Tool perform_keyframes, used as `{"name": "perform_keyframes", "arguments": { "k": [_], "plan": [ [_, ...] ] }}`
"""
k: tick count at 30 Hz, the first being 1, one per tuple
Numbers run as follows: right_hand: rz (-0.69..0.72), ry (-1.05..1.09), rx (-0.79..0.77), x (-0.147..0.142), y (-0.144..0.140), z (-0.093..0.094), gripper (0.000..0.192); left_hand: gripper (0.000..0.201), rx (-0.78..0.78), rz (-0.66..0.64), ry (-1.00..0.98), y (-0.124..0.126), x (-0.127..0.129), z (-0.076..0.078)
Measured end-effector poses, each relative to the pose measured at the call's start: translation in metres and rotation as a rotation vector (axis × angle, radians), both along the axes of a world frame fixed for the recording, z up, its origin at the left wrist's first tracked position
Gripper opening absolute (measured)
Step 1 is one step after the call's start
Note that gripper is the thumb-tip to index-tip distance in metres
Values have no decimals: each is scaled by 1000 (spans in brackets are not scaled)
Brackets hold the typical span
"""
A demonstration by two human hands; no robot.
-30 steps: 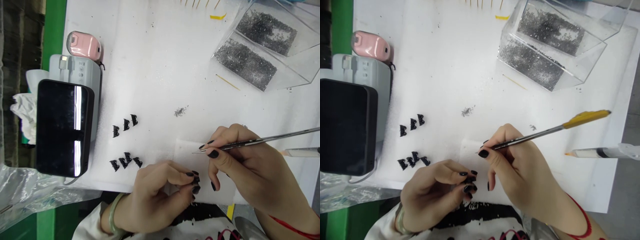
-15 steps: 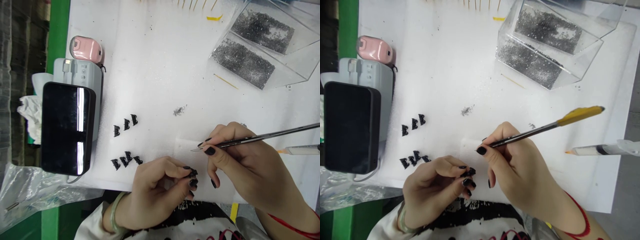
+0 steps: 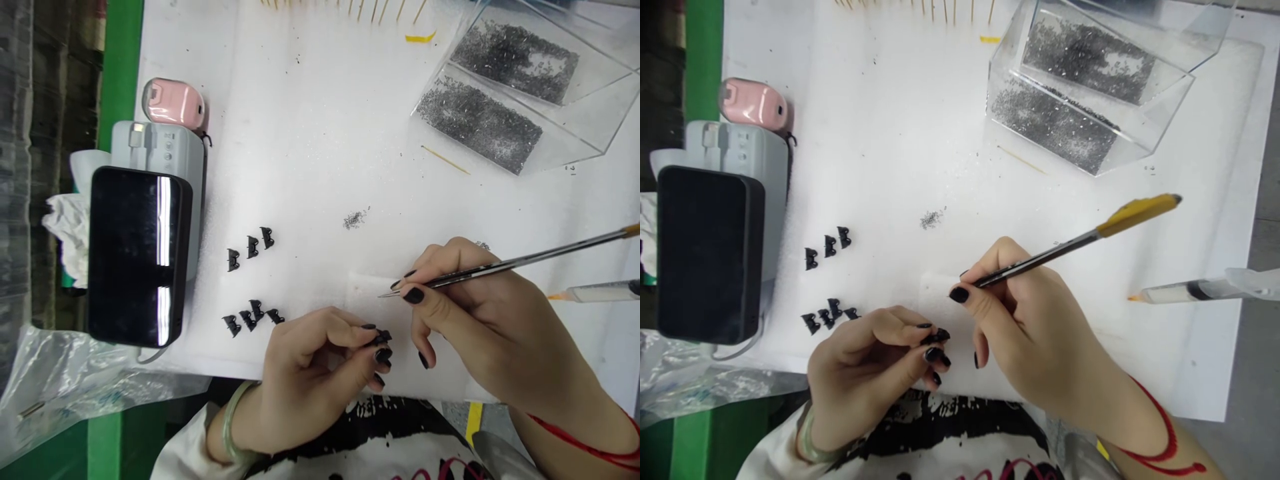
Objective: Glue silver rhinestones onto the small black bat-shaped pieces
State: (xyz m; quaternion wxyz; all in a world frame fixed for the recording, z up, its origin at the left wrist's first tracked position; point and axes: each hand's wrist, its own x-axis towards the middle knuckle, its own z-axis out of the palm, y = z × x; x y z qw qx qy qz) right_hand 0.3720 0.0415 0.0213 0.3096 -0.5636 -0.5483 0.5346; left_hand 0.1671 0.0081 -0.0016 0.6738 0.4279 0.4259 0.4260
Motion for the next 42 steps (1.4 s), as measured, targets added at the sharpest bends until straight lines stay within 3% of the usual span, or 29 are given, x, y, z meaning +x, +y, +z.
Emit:
{"name": "perform_keyframes", "arguments": {
  "k": [5, 12, 17, 22, 27, 42],
  "plan": [
    [-2, 54, -13, 0, 0, 0, 19, 30, -37, 19, -24, 0, 2, 0],
    [-52, 251, 123, -10, -18, 8, 26, 28, -109, 93, -125, 2, 7, 3],
    [-24, 164, 222, -13, -29, 8, 36, 21, -125, 139, -164, 3, 10, 3],
    [-3, 215, 141, -11, -29, 5, 23, 28, -181, 146, -189, 2, 10, 3],
    [25, 224, 139, -11, -30, 5, 28, 32, -199, 133, -206, 2, 8, 4],
    [-30, 199, 115, -17, -31, 2, 18, 34, -190, 135, -177, -1, 8, 5]
  ]
}}
